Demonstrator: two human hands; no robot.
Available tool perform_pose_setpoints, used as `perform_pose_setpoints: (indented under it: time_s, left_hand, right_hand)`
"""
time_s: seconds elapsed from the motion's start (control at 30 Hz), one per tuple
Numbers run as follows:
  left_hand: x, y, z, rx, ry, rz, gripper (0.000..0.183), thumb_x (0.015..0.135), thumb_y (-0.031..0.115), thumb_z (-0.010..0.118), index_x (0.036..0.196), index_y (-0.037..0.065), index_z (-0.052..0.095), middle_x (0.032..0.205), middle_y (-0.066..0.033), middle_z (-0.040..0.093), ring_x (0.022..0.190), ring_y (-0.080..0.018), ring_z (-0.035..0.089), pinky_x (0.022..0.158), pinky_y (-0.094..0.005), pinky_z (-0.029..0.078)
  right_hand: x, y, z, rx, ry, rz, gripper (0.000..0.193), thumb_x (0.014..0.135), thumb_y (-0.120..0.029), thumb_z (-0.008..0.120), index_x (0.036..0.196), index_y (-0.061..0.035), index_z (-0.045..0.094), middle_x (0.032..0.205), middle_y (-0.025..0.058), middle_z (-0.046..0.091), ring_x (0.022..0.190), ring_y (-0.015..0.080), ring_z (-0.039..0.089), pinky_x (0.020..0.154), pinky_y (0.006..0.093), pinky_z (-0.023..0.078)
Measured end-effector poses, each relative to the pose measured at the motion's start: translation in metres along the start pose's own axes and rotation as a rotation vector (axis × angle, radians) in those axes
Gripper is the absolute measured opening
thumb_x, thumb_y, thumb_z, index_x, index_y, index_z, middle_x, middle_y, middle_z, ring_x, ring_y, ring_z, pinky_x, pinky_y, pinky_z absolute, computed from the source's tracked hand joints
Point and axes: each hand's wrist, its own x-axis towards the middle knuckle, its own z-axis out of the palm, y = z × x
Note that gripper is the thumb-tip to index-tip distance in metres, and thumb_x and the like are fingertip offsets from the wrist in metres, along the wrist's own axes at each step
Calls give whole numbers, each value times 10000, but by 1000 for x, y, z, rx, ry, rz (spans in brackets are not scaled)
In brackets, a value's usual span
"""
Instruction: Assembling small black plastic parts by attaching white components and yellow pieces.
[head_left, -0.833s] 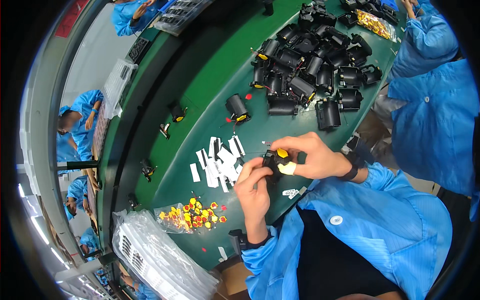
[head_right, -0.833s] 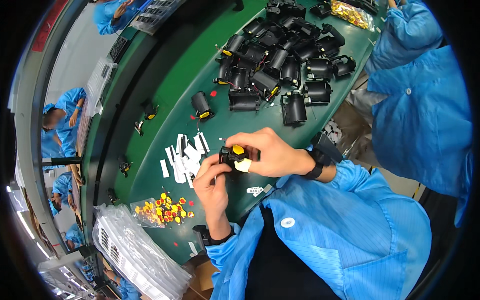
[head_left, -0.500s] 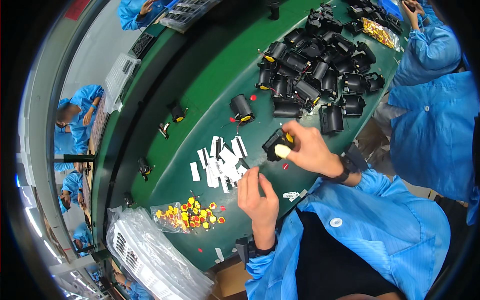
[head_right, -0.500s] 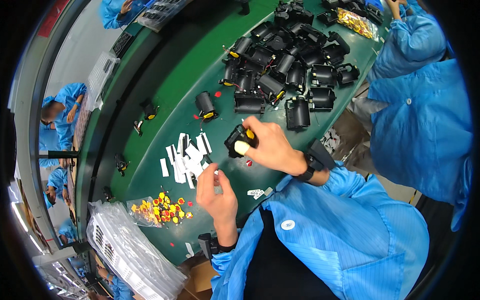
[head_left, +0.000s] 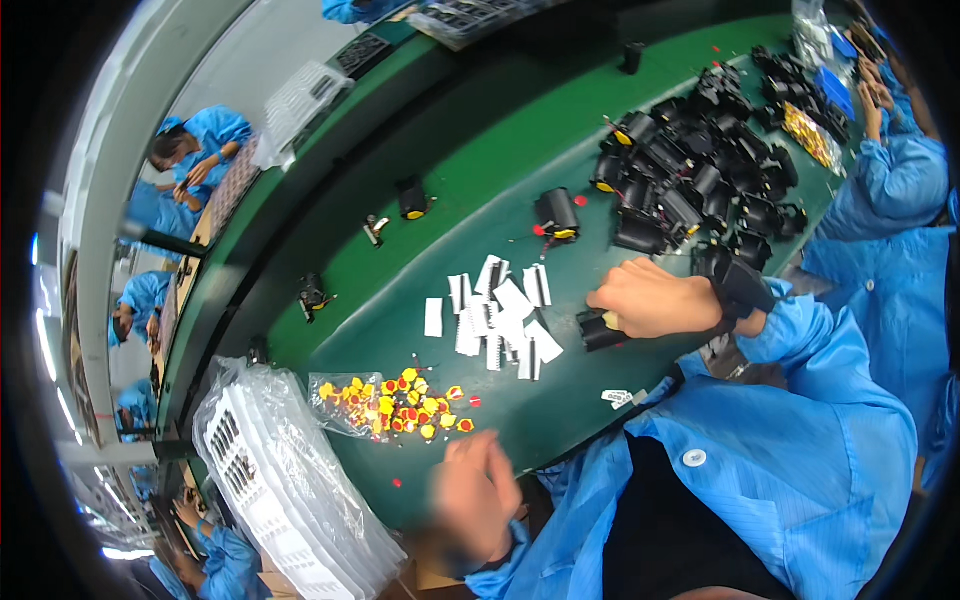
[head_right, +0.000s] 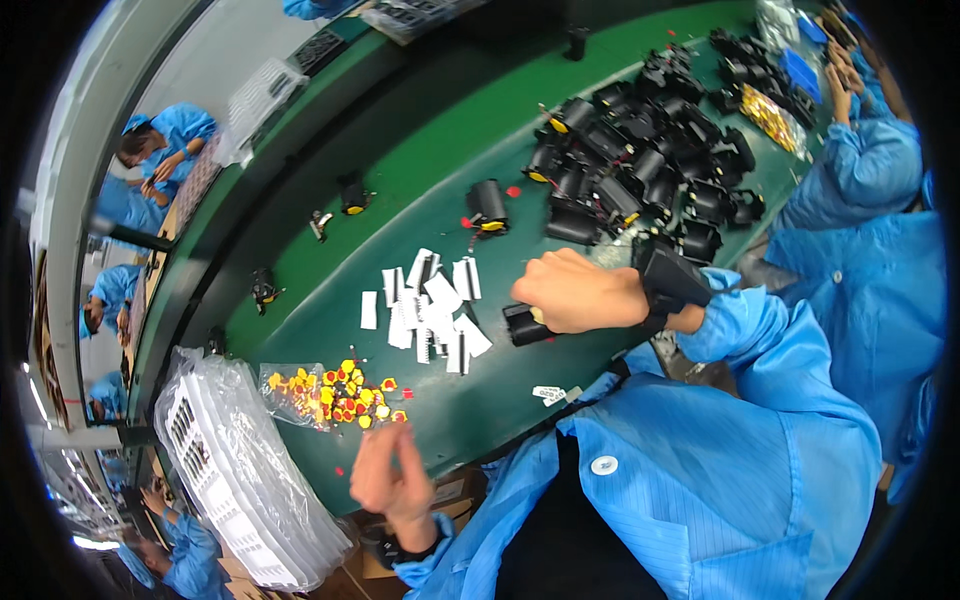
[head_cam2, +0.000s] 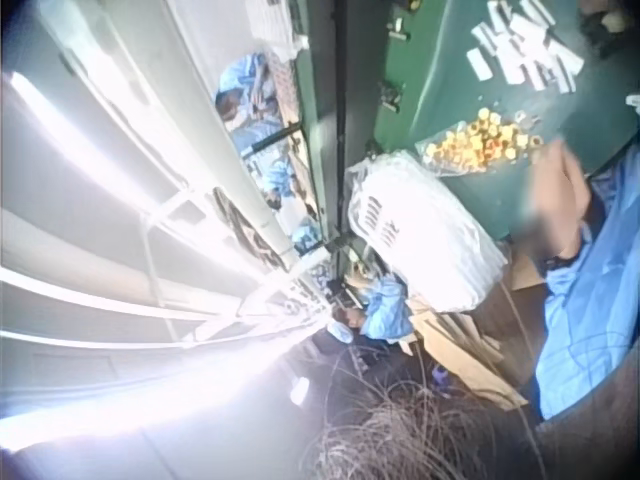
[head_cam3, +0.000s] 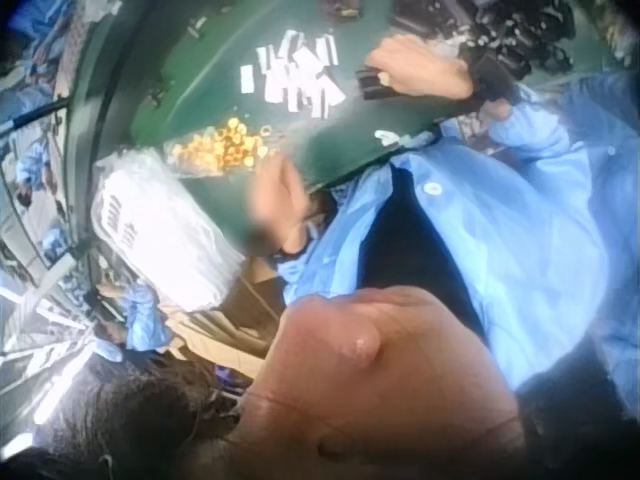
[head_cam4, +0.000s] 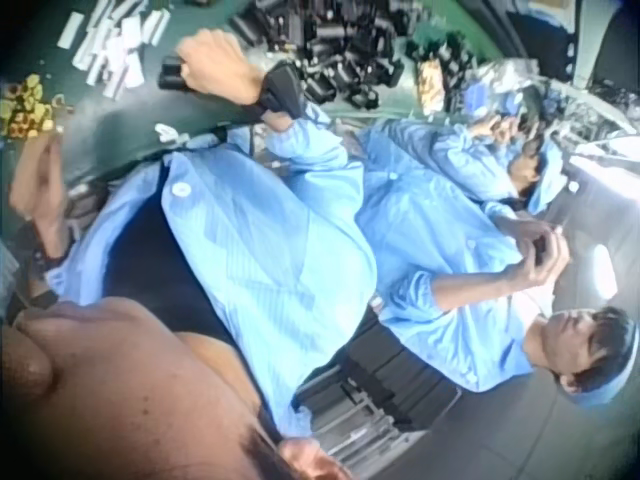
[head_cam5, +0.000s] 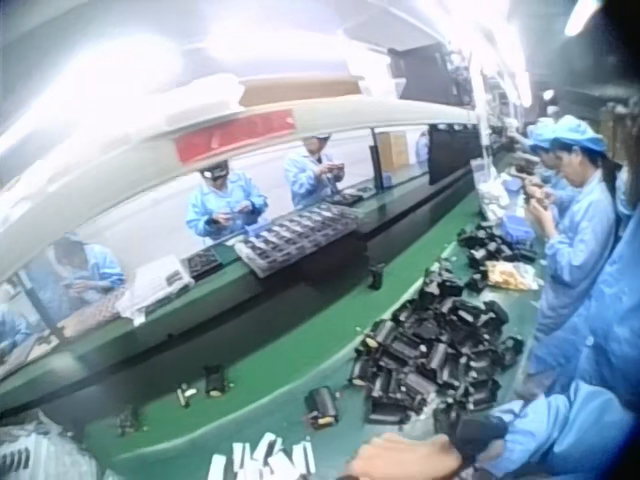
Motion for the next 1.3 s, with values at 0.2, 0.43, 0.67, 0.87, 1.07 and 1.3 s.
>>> perform_pose_setpoints:
  time_s: [0.2, 0.43, 0.67, 0.87, 1.07, 1.3]
  left_hand:
    - [-11, -33, -149, 681, 445, -23, 94, 785, -129, 638, 866, -104, 678, 746, -200, 674, 639, -288, 649, 592, -374, 524]
    - [15, -174, -332, 537, 643, -485, 109, 818, 17, 590, 867, -37, 671, 667, -65, 635, 579, -123, 590, 542, -257, 450]
    - [48, -256, -307, 972, -83, -866, 341, 720, 305, 734, 821, -21, 718, 841, -265, 702, 843, -421, 687, 782, -466, 540]
    - [55, -279, -304, 1122, -226, -835, 462, 717, 333, 741, 949, -60, 674, 980, -277, 700, 930, -426, 678, 832, -492, 540]
    - [53, -218, -276, 916, 328, -414, 279, 838, 204, 677, 743, -15, 531, 631, -180, 562, 572, -359, 542, 582, -451, 440]
    - [48, -22, -22, -358, 19, -397, 127, 823, -56, 747, 812, -1, 632, 736, -40, 646, 676, -83, 618, 598, -223, 491]
  right_hand:
    - [58, 11, -67, 158, 297, -10, 186, 643, -10, 640, 825, 23, 666, 691, 206, 619, 649, 357, 629, 608, 422, 496]
    - [183, 294, -77, 251, 630, 476, 166, 828, -2, 509, 986, 6, 557, 783, 131, 627, 562, 215, 631, 390, 339, 443]
    - [173, 265, -84, -243, 678, 225, 159, 834, -9, 575, 987, 36, 577, 798, 149, 643, 669, 223, 655, 607, 328, 506]
    - [75, 74, -122, 335, 614, -21, 182, 839, -1, 598, 1013, 52, 601, 880, 77, 635, 799, 116, 609, 722, 262, 492]
    - [-36, -26, -103, 192, 625, -112, 165, 800, -40, 648, 942, 45, 646, 889, 128, 684, 852, 233, 690, 755, 293, 530]
    - [-28, -87, -16, 180, 374, -484, 672, 789, -129, 718, 1408, -10, 484, 1357, 291, 489, 1239, 418, 543, 1011, 454, 490]
